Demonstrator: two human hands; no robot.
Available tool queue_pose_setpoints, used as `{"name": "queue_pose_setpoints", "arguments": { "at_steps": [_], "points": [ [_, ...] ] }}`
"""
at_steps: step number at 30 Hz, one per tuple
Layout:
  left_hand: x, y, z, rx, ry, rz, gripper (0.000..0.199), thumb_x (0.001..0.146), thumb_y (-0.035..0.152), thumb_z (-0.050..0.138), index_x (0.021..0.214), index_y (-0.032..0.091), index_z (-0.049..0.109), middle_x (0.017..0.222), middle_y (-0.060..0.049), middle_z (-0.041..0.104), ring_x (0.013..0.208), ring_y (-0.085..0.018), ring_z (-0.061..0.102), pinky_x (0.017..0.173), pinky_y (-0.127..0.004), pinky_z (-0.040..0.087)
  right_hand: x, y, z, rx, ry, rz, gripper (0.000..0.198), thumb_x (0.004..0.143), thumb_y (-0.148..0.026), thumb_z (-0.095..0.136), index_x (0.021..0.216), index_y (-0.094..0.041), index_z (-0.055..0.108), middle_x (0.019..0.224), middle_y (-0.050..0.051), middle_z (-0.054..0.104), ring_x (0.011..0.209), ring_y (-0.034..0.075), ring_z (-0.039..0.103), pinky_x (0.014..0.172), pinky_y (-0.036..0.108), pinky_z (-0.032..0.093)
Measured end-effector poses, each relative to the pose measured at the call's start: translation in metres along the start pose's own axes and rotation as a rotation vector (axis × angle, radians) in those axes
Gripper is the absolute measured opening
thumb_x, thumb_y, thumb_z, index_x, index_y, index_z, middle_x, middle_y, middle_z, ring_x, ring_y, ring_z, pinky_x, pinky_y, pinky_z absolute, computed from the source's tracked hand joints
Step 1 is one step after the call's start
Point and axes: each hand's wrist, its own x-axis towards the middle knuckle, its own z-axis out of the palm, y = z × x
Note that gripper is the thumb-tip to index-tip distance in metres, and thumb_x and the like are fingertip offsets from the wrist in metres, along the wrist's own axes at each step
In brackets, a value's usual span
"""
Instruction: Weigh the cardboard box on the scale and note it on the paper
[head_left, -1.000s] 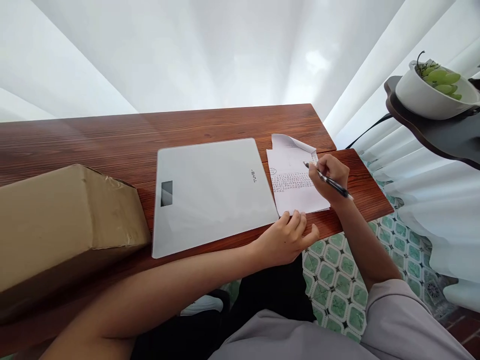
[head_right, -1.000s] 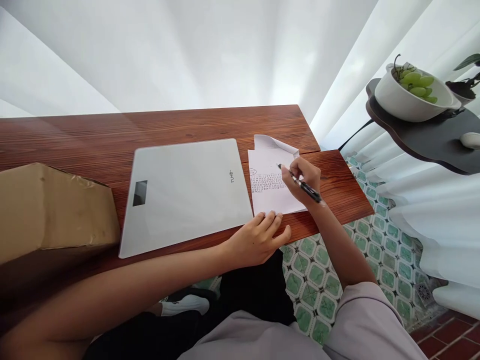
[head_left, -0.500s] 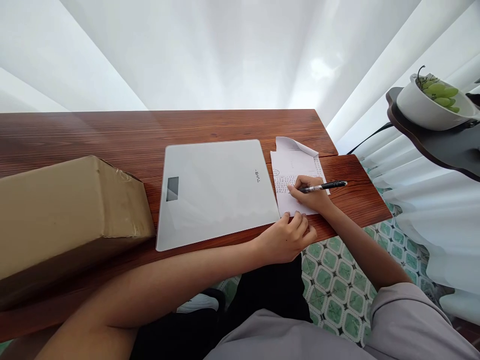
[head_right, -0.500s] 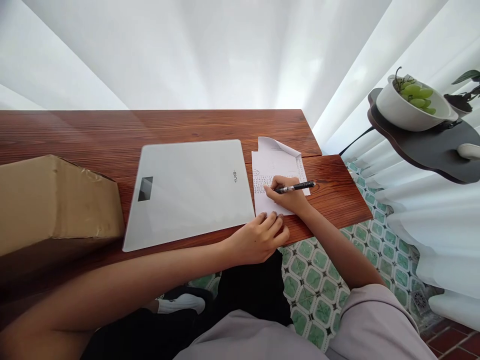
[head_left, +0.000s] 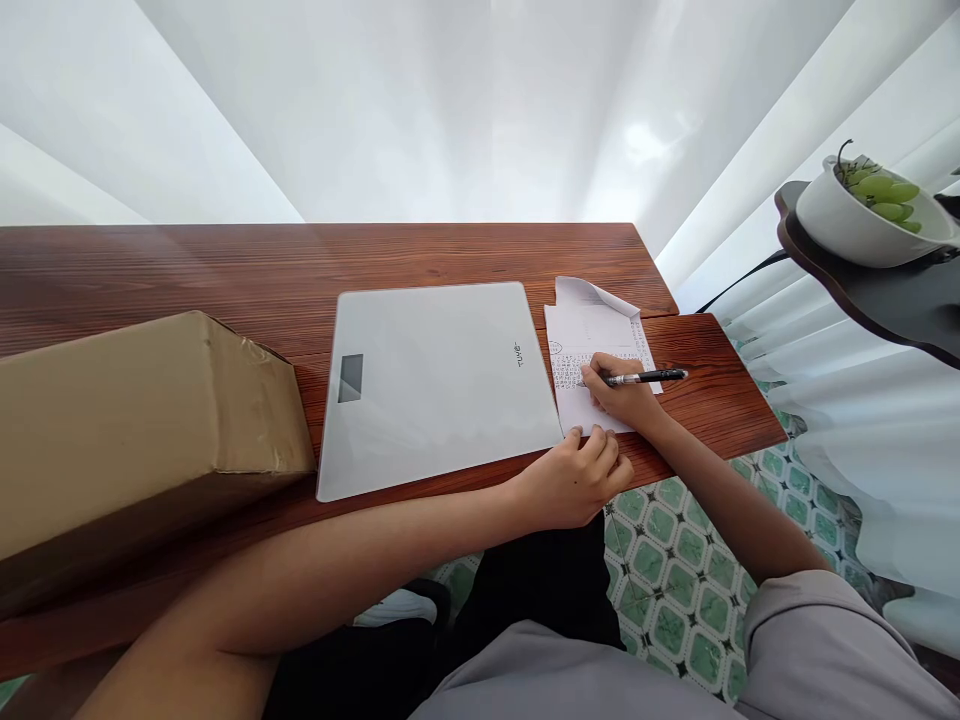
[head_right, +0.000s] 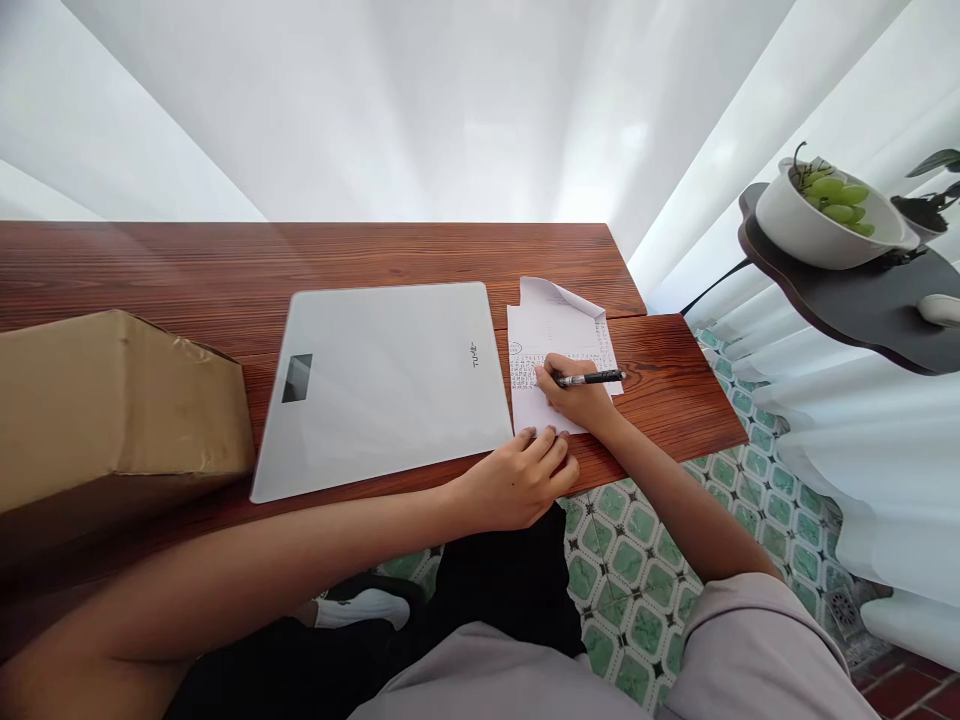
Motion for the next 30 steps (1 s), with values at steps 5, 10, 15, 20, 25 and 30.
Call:
{"name": "queue_pose_setpoints", "arguments": {
  "at_steps": [5,10,15,20,25,30],
  "points": [
    [0.0004,-0.0004,-0.0006,-0.002,-0.006,0.004,0.03,0.097,0.023,0.036,0.115,0.008,0.055,0.121,-0.023,0.06,0.108,-0.034,0.059,0.083,-0.042,0.048,0.0005,0.0008,0.0001,0.013,-0.002,-0.003,0.037,0.096,-0.034,0.051,0.062,-0.023,0.04,0.045,-0.006,0.053,0.042,0.012,0.05,0.051,0.027,0.042],
    [0.0004,-0.0009,-0.0011,-0.006,-0.031,0.007,0.03,0.097,0.025,0.039,0.116,0.008,0.054,0.124,-0.025,0.059,0.109,-0.033,0.058,0.084,-0.042,0.048,0.0,0.0007,-0.0002,0.012,0.006,0.015,0.036,0.096,-0.035,0.05,0.064,-0.023,0.04,0.046,-0.006,0.053,0.041,0.012,0.05,0.052,0.027,0.042],
    [0.0003,-0.0007,-0.0006,-0.003,-0.02,0.005,0.031,0.097,0.024,0.036,0.116,0.008,0.055,0.122,-0.023,0.06,0.108,-0.033,0.059,0.085,-0.042,0.049,0.0005,0.0017,0.0007,-0.014,-0.005,0.014,0.037,0.096,-0.033,0.049,0.062,-0.023,0.039,0.045,-0.005,0.052,0.043,0.013,0.049,0.054,0.028,0.042],
    [0.0,-0.0007,-0.0007,0.005,-0.026,0.007,0.031,0.097,0.023,0.034,0.115,0.009,0.055,0.122,-0.022,0.06,0.107,-0.032,0.059,0.085,-0.041,0.048,0.0004,0.0031,0.0008,-0.003,-0.006,0.022,0.037,0.096,-0.035,0.05,0.062,-0.023,0.04,0.045,-0.005,0.053,0.043,0.013,0.05,0.054,0.028,0.043],
    [0.0002,-0.0007,0.0002,0.005,-0.027,0.007,0.031,0.097,0.023,0.034,0.116,0.009,0.054,0.123,-0.022,0.06,0.107,-0.032,0.059,0.084,-0.041,0.048,0.0,0.0027,0.0008,0.02,-0.001,0.038,0.037,0.097,-0.036,0.05,0.063,-0.023,0.04,0.046,-0.005,0.053,0.041,0.012,0.049,0.052,0.027,0.043],
    [0.0003,-0.001,0.0002,-0.003,-0.026,0.003,0.032,0.097,0.024,0.035,0.117,0.008,0.054,0.121,-0.021,0.061,0.107,-0.032,0.058,0.086,-0.042,0.048,0.001,0.003,0.0018,-0.007,0.013,0.009,0.036,0.096,-0.031,0.05,0.063,-0.023,0.039,0.045,-0.006,0.051,0.041,0.012,0.048,0.053,0.027,0.042]
  ]
}}
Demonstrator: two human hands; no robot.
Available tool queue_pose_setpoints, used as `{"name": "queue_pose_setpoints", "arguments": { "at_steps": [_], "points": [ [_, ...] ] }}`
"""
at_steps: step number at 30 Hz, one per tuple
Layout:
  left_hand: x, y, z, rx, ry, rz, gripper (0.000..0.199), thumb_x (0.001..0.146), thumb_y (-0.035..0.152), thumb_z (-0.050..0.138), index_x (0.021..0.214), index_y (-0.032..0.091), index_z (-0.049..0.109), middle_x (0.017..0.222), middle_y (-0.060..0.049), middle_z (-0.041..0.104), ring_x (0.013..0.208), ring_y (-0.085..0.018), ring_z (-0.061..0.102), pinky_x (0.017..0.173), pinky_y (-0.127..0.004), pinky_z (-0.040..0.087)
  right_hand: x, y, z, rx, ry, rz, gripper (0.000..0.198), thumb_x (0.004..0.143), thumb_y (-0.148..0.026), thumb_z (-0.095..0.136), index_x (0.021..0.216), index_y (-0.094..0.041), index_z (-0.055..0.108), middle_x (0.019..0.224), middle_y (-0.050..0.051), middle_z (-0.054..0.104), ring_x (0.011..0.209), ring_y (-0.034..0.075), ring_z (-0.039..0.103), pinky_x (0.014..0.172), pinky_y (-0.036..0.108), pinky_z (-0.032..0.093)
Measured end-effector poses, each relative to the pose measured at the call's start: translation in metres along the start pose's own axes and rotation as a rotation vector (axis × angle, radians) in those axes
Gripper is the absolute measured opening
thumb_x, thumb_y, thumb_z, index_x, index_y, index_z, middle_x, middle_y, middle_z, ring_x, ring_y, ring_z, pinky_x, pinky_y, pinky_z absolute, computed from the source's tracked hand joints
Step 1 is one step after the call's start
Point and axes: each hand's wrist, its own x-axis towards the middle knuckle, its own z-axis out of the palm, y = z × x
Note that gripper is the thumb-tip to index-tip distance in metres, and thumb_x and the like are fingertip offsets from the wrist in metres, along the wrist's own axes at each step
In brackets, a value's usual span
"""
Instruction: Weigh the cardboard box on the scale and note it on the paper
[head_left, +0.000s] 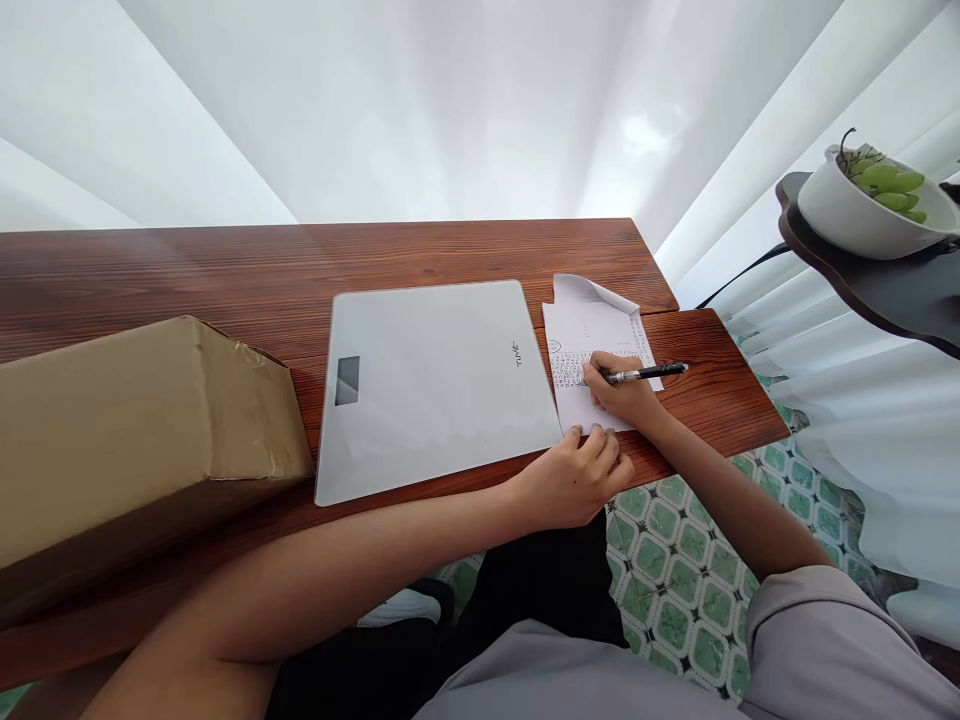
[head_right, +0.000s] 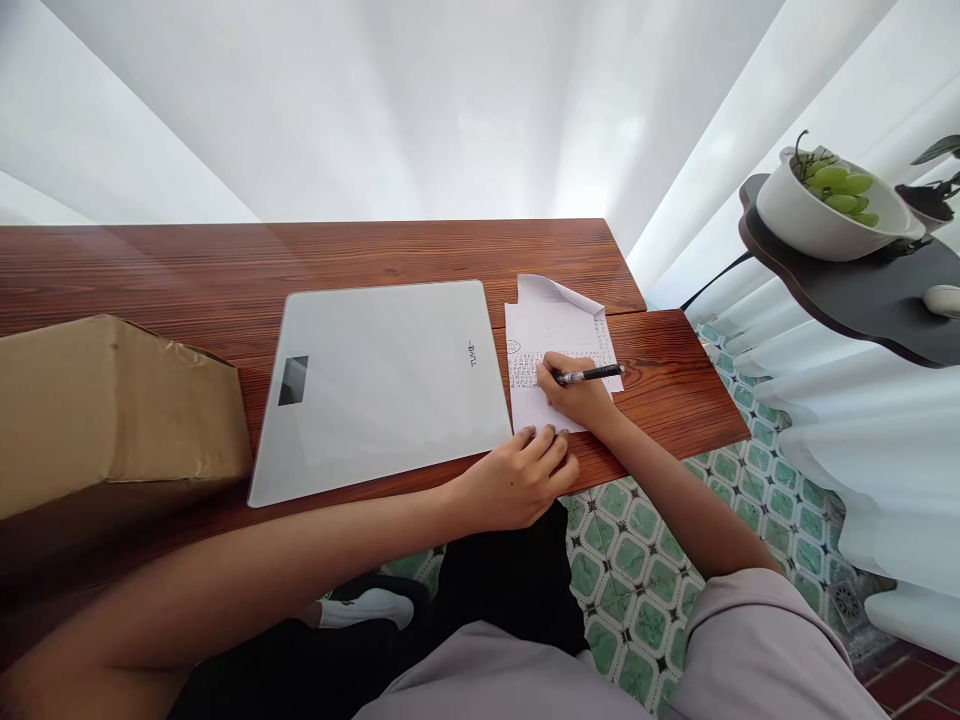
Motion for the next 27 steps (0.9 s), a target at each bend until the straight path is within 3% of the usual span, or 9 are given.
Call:
{"name": "queue_pose_setpoints", "arguments": {
  "at_steps": [27],
  "points": [
    [0.0012,-0.0019,-0.0038,-0.062,-0.056,0.011,0.032,0.099,0.023,0.034,0.118,0.008,0.056,0.121,-0.021,0.06,0.105,-0.032,0.058,0.083,-0.042,0.048,0.0003,0.0011,0.0004,0.058,-0.003,0.06,0.036,0.095,-0.032,0.05,0.062,-0.023,0.039,0.045,-0.005,0.051,0.04,0.013,0.049,0.048,0.028,0.041]
  ]
}}
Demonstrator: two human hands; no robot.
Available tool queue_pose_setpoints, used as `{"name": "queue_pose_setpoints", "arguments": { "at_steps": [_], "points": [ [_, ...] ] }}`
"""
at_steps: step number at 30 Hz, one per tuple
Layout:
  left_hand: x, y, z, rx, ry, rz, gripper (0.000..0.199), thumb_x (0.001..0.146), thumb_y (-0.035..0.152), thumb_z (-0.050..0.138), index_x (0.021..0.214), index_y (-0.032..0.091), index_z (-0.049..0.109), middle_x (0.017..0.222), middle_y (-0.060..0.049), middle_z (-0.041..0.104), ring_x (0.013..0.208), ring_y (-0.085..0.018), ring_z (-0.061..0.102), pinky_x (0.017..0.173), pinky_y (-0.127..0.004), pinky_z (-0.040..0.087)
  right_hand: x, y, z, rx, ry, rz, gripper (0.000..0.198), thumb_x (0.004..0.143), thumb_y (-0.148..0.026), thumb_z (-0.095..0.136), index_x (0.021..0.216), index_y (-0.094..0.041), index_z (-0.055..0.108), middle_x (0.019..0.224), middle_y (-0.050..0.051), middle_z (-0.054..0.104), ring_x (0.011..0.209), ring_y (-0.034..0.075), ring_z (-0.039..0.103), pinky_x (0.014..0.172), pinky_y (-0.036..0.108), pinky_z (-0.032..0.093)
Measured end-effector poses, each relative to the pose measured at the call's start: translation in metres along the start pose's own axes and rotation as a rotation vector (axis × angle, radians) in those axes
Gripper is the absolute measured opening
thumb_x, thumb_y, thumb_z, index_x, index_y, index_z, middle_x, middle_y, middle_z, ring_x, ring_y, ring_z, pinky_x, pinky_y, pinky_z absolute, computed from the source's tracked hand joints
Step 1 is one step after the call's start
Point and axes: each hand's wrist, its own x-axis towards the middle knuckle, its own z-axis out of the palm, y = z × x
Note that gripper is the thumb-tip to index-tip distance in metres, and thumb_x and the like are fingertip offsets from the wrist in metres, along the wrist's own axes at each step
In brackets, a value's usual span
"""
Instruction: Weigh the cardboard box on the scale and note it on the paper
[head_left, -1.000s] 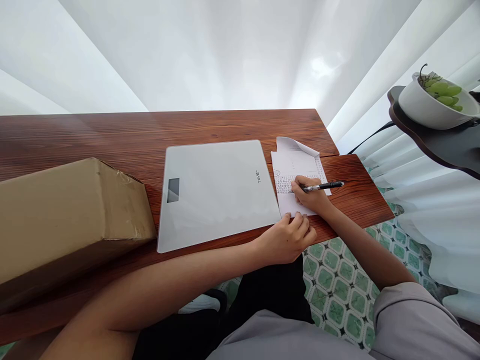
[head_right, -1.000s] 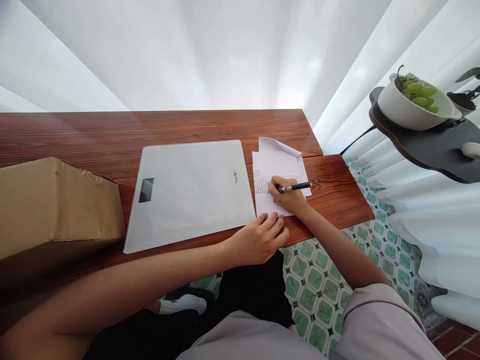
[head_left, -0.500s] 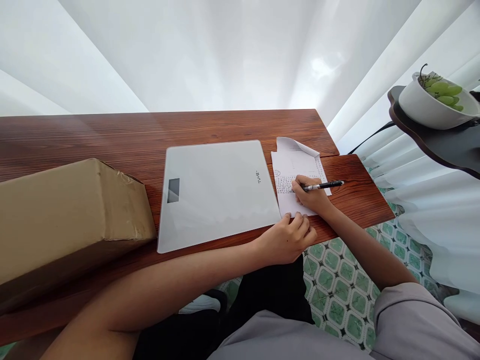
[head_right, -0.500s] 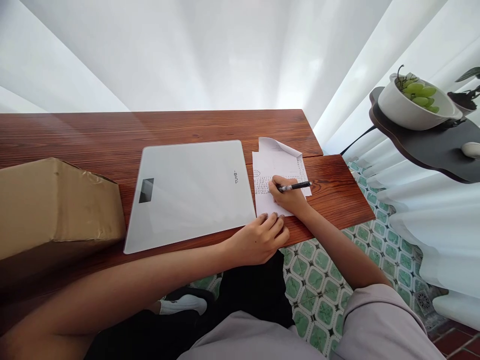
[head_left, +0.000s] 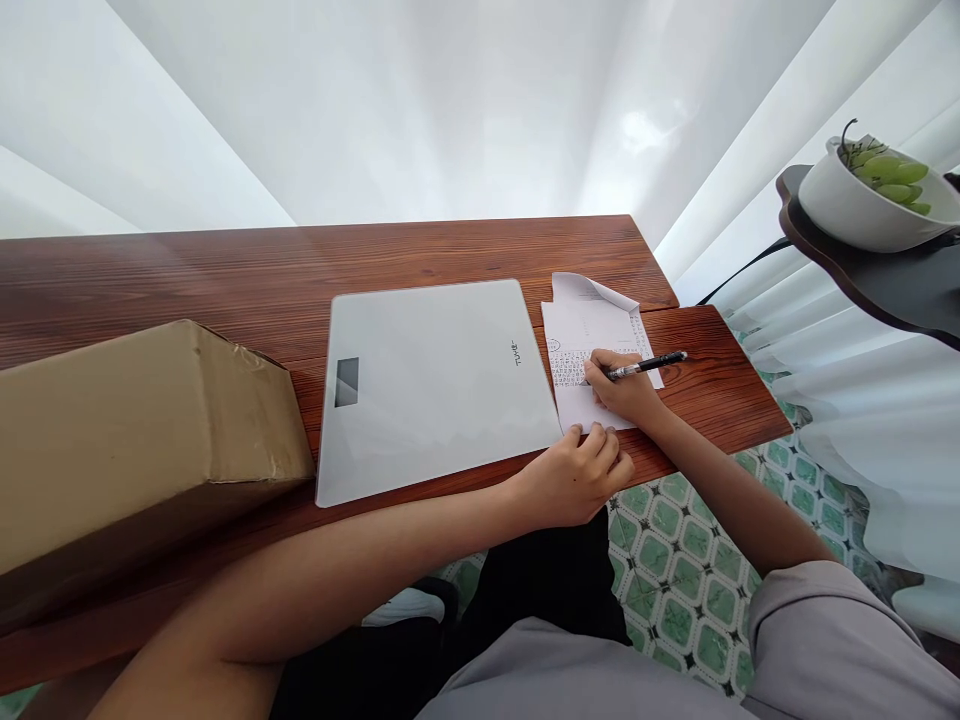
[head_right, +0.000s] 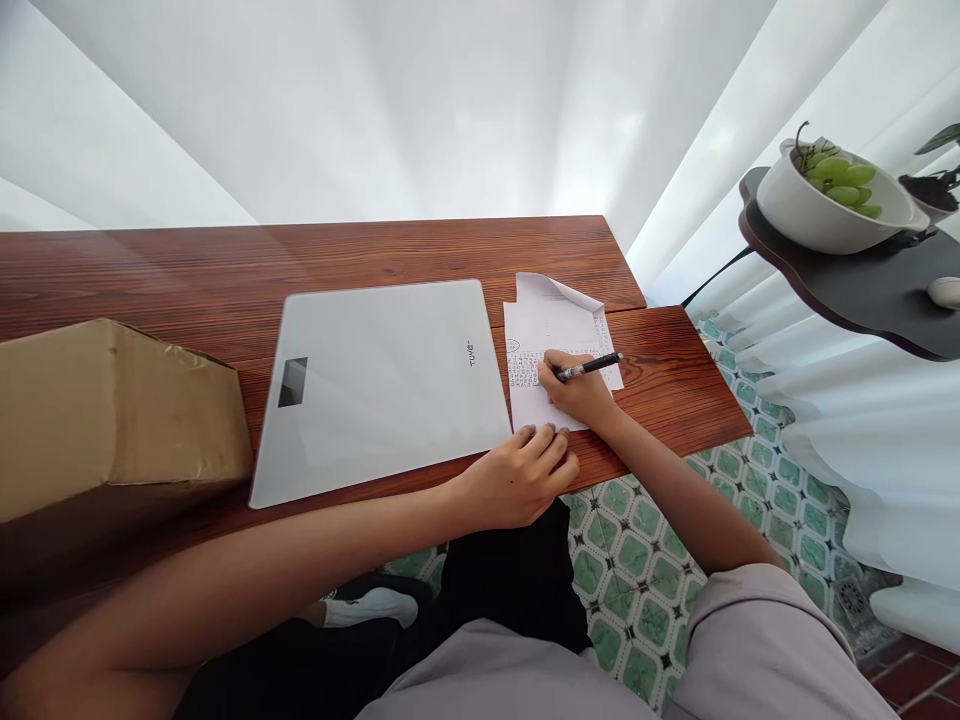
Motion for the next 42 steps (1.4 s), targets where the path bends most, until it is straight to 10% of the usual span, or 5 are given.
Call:
{"name": "queue_pose_setpoints", "arguments": {
  "at_steps": [10,16,21,29,42],
  "points": [
    [-0.001,-0.001,0.001,0.027,0.024,0.004,0.033,0.099,0.023,0.032,0.117,0.009,0.057,0.12,-0.02,0.061,0.105,-0.031,0.058,0.082,-0.042,0.048,0.001,0.003,-0.001,0.091,0.025,0.051,0.035,0.094,-0.036,0.054,0.062,-0.023,0.045,0.044,-0.005,0.051,0.037,0.012,0.048,0.043,0.026,0.042],
    [-0.003,0.001,0.005,0.109,0.056,0.009,0.035,0.099,0.021,0.032,0.12,0.007,0.056,0.129,-0.023,0.059,0.113,-0.033,0.058,0.086,-0.041,0.048,0.013,0.01,-0.028,0.304,0.621,0.057,0.036,0.096,-0.05,0.056,0.073,-0.023,0.051,0.048,-0.005,0.052,0.037,0.012,0.048,0.036,0.025,0.038],
    [-0.003,-0.001,0.005,0.109,0.065,0.013,0.033,0.098,0.021,0.033,0.118,0.007,0.056,0.125,-0.022,0.06,0.111,-0.033,0.059,0.084,-0.039,0.048,0.019,0.018,-0.045,-0.05,0.862,-0.074,0.037,0.101,-0.051,0.05,0.078,-0.022,0.055,0.057,-0.002,0.052,0.047,0.014,0.051,0.055,0.032,0.047],
    [-0.001,-0.002,0.006,0.096,0.025,0.006,0.03,0.098,0.025,0.035,0.114,0.01,0.055,0.122,-0.02,0.059,0.104,-0.03,0.056,0.078,-0.037,0.046,0.025,0.036,-0.04,-0.202,0.663,-0.076,0.012,0.087,-0.028,0.065,0.095,-0.02,0.066,0.074,-0.001,0.065,0.065,0.016,0.061,0.069,0.03,0.05],
    [0.001,0.002,0.011,-0.001,-0.025,-0.113,0.025,0.094,0.019,0.042,0.113,0.012,0.058,0.129,-0.012,0.061,0.11,-0.024,0.056,0.087,-0.036,0.049,0.03,0.046,-0.034,-0.239,0.46,0.102,0.032,0.074,-0.018,0.067,0.105,-0.015,0.072,0.075,0.003,0.07,0.076,0.023,0.068,0.087,0.037,0.05]
  ]
}}
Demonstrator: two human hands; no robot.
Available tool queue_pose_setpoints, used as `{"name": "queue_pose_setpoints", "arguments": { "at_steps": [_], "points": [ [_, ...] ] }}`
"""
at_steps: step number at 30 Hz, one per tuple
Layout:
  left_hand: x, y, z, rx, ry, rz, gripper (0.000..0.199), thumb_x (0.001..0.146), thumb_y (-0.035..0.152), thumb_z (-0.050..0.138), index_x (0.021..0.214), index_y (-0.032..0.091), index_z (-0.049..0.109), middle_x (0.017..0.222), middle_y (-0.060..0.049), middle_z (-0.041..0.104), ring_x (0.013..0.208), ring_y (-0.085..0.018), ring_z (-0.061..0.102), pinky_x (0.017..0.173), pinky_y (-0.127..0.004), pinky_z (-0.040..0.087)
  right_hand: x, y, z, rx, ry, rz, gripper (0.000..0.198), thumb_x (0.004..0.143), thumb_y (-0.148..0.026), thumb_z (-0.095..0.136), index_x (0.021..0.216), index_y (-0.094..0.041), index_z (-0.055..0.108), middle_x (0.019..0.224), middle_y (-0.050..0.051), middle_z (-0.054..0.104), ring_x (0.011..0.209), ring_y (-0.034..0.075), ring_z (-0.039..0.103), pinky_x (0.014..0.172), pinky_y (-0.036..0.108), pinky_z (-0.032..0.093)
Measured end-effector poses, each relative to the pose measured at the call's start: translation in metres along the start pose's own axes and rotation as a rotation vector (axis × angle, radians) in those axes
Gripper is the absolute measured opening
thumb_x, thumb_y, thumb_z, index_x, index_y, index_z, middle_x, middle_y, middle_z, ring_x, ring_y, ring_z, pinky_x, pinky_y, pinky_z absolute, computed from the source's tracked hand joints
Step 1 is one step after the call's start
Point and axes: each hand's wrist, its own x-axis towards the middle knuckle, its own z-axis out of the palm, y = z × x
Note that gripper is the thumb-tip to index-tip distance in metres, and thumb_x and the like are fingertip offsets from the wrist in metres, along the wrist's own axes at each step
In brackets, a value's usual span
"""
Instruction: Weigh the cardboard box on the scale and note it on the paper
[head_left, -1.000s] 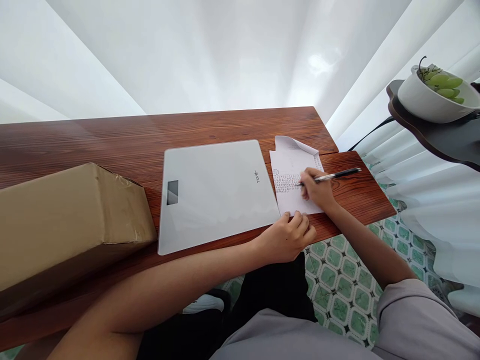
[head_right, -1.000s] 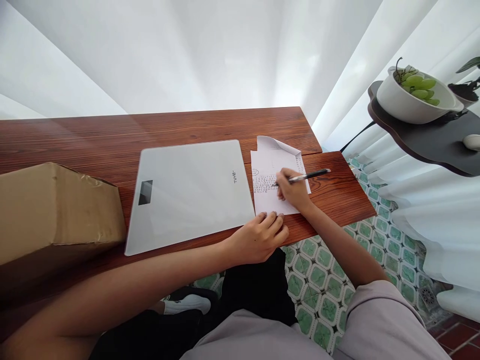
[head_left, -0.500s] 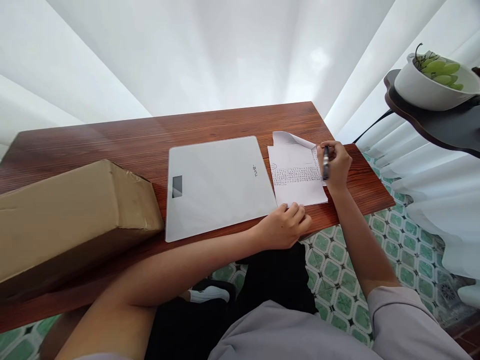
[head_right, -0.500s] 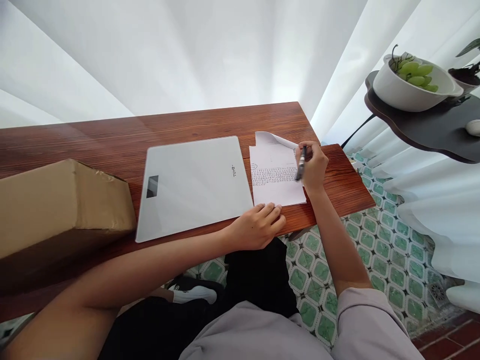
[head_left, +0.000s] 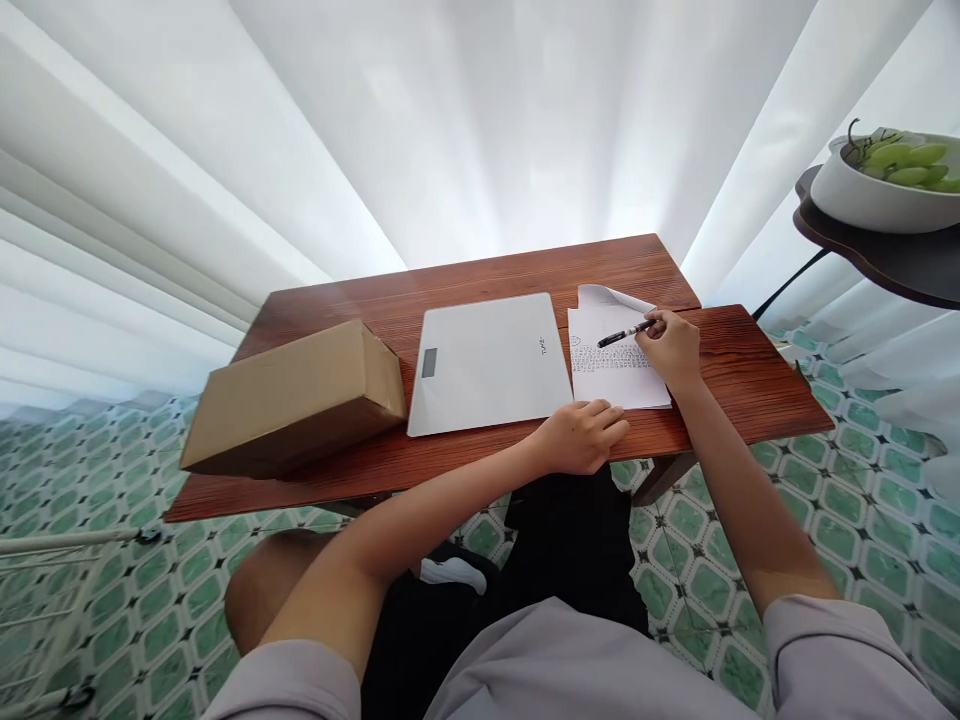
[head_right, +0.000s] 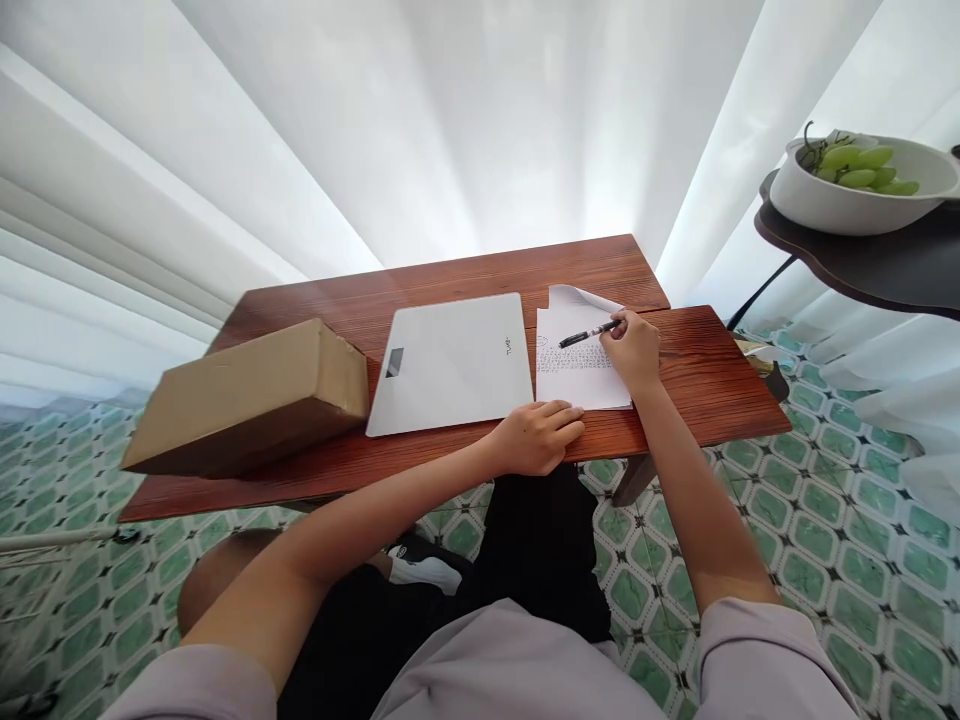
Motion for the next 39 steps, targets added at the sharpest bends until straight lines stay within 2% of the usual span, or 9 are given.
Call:
{"name": "queue_pose_setpoints", "arguments": {
  "at_steps": [11,21,28,34,39],
  "points": [
    [-0.001,0.0,0.004,-0.044,0.054,-0.053,0.03,0.09,0.014,0.043,0.112,0.011,0.062,0.131,-0.008,0.064,0.119,-0.022,0.057,0.093,-0.033,0.051,0.001,0.004,0.004,-0.052,-0.047,0.038,0.034,0.077,-0.022,0.063,0.108,-0.013,0.072,0.082,0.008,0.073,0.089,0.029,0.068,0.091,0.04,0.048],
    [-0.002,-0.001,0.007,-0.067,0.037,-0.086,0.028,0.089,0.013,0.046,0.113,0.013,0.059,0.128,-0.01,0.065,0.121,-0.021,0.056,0.092,-0.034,0.053,0.004,0.01,0.014,-0.166,-0.082,0.059,0.026,0.087,-0.028,0.061,0.11,-0.019,0.069,0.084,0.007,0.072,0.087,0.028,0.067,0.08,0.035,0.045],
    [0.001,-0.001,0.006,-0.073,0.038,-0.085,0.021,0.088,0.012,0.048,0.106,0.014,0.059,0.117,-0.012,0.066,0.113,-0.023,0.059,0.089,-0.033,0.053,0.005,0.009,0.016,-0.275,-0.099,0.053,0.028,0.094,-0.032,0.053,0.116,-0.018,0.063,0.09,0.01,0.071,0.088,0.029,0.066,0.076,0.034,0.043],
    [0.002,0.0,0.006,-0.071,0.046,-0.054,0.017,0.088,0.014,0.05,0.102,0.014,0.059,0.104,-0.013,0.066,0.104,-0.023,0.062,0.084,-0.033,0.053,0.004,0.004,0.01,-0.299,-0.133,0.054,0.028,0.097,-0.032,0.05,0.119,-0.016,0.059,0.091,0.008,0.07,0.085,0.024,0.064,0.074,0.031,0.041],
    [0.003,0.001,0.008,-0.062,0.052,-0.032,0.015,0.087,0.015,0.052,0.1,0.014,0.06,0.101,-0.012,0.067,0.099,-0.022,0.063,0.082,-0.031,0.053,0.004,0.003,0.008,-0.299,-0.128,0.089,0.03,0.102,-0.038,0.05,0.118,-0.015,0.059,0.093,0.005,0.065,0.083,0.019,0.061,0.08,0.035,0.047]
  ]
}}
